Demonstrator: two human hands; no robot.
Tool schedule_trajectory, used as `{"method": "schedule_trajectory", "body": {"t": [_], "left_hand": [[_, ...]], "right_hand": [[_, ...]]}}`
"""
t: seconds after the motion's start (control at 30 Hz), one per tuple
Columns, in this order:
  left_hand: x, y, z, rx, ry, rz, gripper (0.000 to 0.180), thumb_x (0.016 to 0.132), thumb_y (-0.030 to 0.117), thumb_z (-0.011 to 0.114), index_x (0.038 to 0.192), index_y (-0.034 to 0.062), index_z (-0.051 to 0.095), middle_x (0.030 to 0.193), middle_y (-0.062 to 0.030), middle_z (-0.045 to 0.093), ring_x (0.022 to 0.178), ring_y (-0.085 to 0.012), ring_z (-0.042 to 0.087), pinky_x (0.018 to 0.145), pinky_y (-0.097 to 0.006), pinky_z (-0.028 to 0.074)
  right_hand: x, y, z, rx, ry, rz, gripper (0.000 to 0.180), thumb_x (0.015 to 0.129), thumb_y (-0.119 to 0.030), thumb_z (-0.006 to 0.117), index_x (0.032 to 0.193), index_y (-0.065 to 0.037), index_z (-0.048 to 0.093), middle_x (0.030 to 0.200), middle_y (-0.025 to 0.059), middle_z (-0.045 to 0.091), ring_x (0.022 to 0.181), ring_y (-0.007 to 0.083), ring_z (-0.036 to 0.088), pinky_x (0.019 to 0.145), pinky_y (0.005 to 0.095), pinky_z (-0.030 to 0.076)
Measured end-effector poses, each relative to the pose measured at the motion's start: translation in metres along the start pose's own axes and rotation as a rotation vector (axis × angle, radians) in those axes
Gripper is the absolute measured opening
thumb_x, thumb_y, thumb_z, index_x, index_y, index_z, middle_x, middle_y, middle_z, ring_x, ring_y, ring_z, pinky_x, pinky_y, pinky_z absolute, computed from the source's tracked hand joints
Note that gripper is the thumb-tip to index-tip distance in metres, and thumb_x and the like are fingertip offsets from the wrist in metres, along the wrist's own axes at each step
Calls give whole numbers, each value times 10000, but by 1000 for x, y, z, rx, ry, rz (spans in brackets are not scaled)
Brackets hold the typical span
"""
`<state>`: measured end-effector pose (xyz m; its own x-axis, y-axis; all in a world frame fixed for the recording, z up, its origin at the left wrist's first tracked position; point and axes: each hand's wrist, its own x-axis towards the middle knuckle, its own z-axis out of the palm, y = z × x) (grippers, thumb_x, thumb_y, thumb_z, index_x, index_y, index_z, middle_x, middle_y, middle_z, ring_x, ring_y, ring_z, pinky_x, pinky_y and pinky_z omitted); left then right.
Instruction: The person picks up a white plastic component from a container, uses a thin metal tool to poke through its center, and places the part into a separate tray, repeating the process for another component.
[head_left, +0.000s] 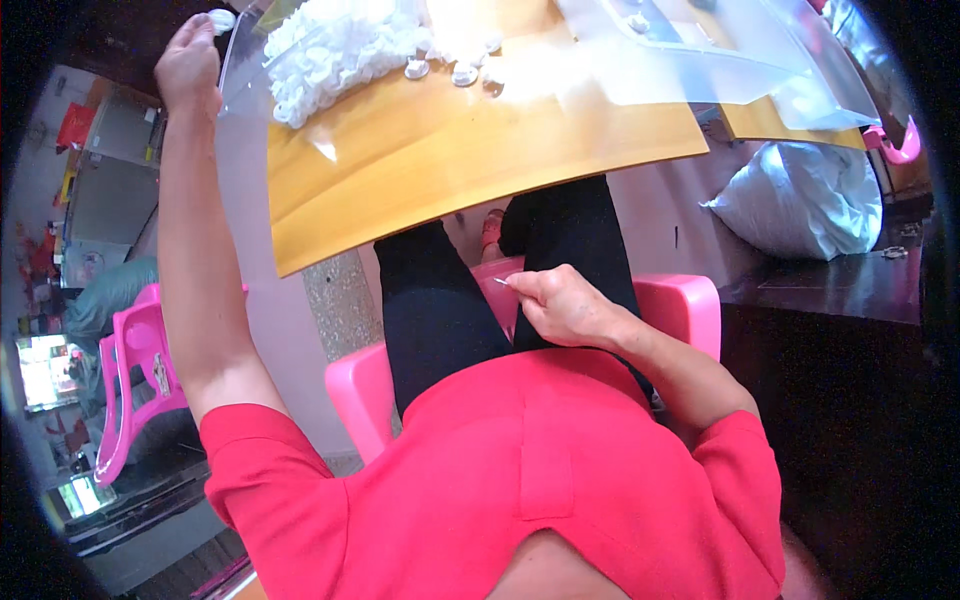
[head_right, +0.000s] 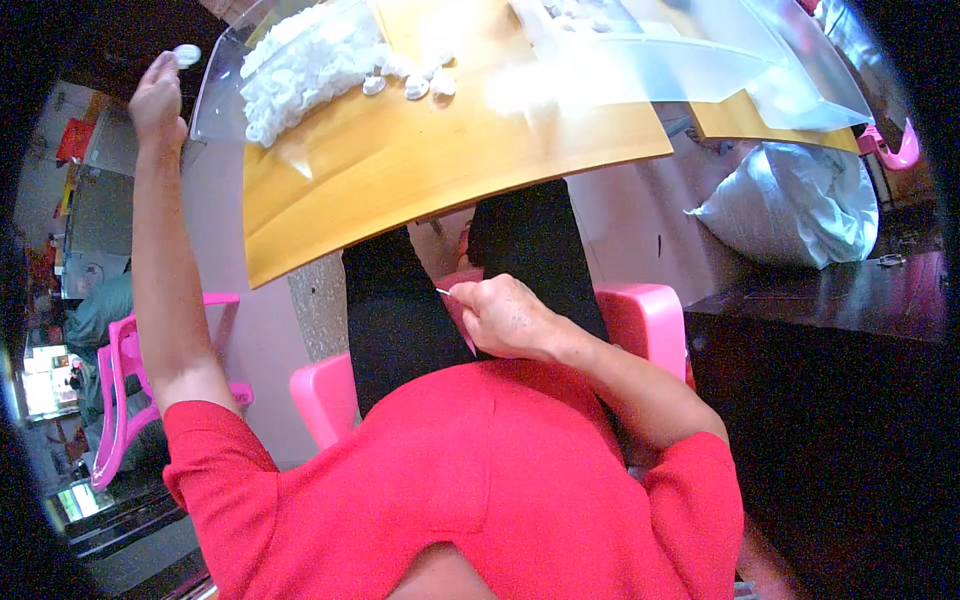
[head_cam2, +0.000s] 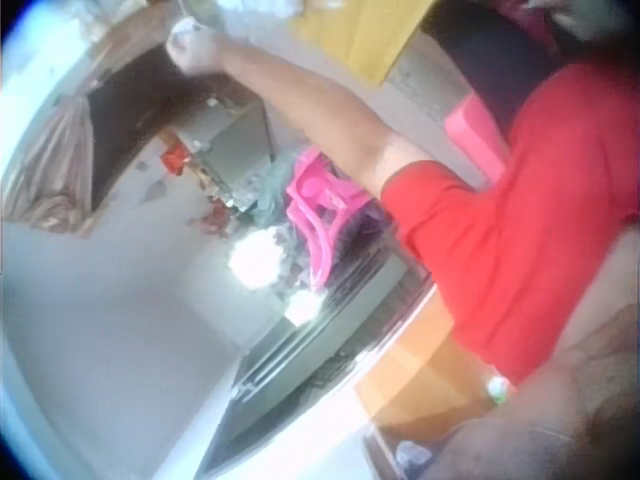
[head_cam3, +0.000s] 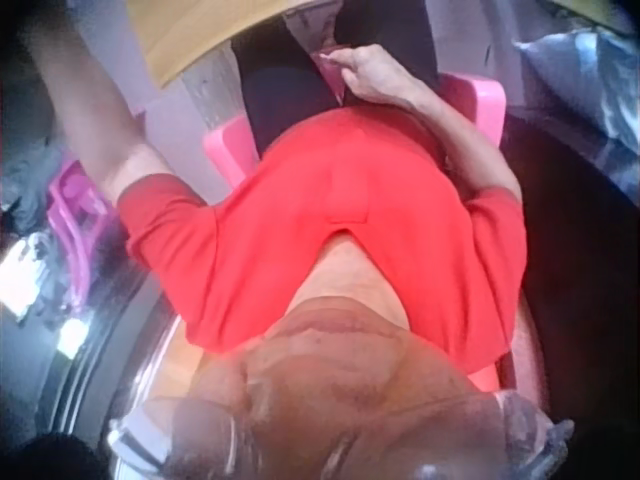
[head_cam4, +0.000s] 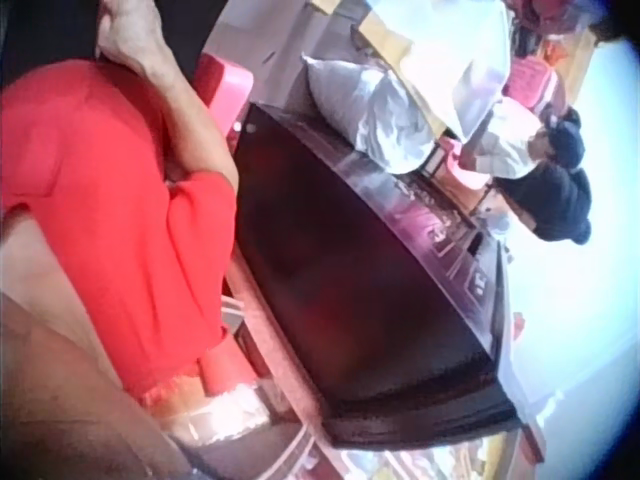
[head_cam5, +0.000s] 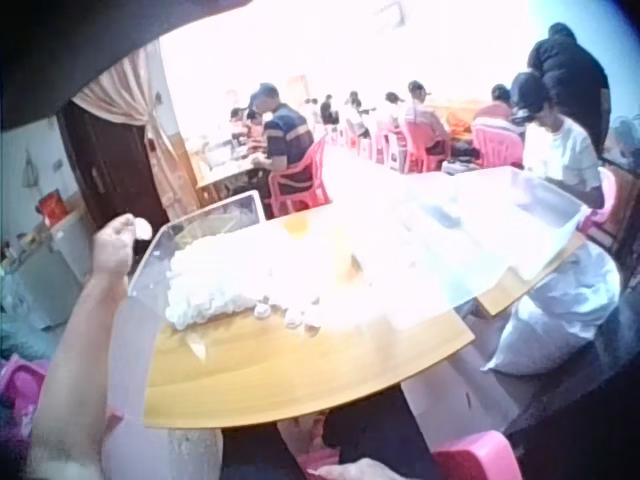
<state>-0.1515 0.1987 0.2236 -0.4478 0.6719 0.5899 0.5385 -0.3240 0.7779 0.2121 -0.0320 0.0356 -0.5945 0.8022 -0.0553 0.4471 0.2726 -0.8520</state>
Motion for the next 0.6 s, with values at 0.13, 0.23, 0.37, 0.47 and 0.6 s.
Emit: {"method": "schedule_trajectory", "body": {"t": [0.13, 0.23, 0.37, 0.47, 0.6], "left_hand": [[-26, -22, 47, 513, -45, 337, 380, 809, 267, 674, 1072, -4, 637, 980, -194, 661, 1002, -343, 596, 877, -406, 462], [-122, -22, 87, 353, -205, 562, 300, 735, 95, 727, 1005, 17, 625, 967, -151, 623, 923, -312, 583, 836, -399, 463], [-168, -56, 125, 416, -402, 579, 351, 739, 47, 654, 1083, 2, 601, 991, -185, 601, 938, -338, 566, 864, -428, 446], [-167, -91, 147, 483, -410, 498, 386, 765, 116, 641, 1143, 46, 606, 1030, -172, 608, 994, -320, 552, 890, -438, 430], [-171, -90, 163, 656, -507, 317, 328, 791, 165, 635, 1111, 97, 634, 1029, -141, 625, 990, -314, 559, 887, -431, 437]], "right_hand": [[1, 9, -3, -90, -24, 26, 149, 813, -103, 513, 851, -12, 625, 742, 255, 623, 738, 424, 633, 686, 496, 522], [2, 8, -5, -38, 18, -25, 127, 812, -86, 517, 836, -13, 618, 711, 256, 615, 714, 420, 633, 666, 497, 521], [1, 9, -7, -65, -15, -40, 124, 817, -83, 518, 843, -15, 618, 698, 255, 612, 701, 414, 634, 651, 493, 521], [2, 11, -7, -85, -6, -32, 125, 819, -86, 520, 854, -20, 620, 700, 253, 614, 705, 416, 633, 652, 497, 518], [2, 13, -7, -50, 5, -36, 104, 818, -83, 519, 839, -29, 605, 705, 249, 616, 709, 430, 626, 656, 513, 511]]}}
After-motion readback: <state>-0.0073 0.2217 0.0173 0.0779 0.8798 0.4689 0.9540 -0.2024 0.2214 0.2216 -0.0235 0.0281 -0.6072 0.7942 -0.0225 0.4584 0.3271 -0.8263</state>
